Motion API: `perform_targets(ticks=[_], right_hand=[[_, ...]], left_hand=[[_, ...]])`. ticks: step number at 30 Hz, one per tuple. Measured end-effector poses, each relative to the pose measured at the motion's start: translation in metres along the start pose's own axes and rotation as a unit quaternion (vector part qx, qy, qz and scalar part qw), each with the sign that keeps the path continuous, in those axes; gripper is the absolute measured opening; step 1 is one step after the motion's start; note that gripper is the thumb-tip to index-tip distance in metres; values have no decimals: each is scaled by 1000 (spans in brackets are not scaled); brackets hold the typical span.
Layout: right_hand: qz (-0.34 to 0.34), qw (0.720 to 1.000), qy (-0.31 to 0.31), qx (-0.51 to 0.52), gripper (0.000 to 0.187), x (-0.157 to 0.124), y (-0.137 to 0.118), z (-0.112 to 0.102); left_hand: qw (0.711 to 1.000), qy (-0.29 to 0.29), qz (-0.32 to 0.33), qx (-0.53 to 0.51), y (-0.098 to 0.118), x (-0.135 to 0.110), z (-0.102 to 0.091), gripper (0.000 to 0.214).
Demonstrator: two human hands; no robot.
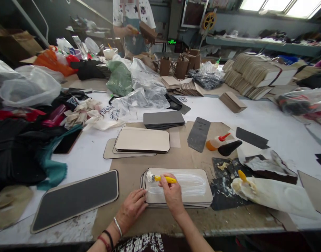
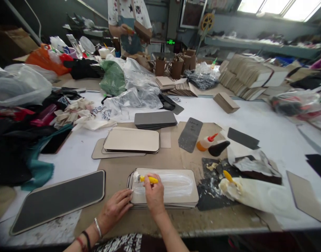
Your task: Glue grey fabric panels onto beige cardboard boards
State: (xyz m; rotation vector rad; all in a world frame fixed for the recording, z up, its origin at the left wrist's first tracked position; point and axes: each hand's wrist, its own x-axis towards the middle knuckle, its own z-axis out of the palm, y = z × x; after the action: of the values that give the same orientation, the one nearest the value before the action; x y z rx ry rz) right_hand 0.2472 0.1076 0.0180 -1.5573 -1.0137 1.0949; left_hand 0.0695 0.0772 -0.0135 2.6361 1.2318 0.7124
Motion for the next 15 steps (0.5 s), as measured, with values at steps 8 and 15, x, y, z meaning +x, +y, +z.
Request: perform_targets(ticks=[8,15], right_hand=[[14,954,198,-224,42,6,6,-135],[71,942,253,-210,44,3,-3,-188]], left_hand=[[999,12,-32,-5,6,-1,3,19],[1000,-8,-19,-4,3,-2,2,24]])
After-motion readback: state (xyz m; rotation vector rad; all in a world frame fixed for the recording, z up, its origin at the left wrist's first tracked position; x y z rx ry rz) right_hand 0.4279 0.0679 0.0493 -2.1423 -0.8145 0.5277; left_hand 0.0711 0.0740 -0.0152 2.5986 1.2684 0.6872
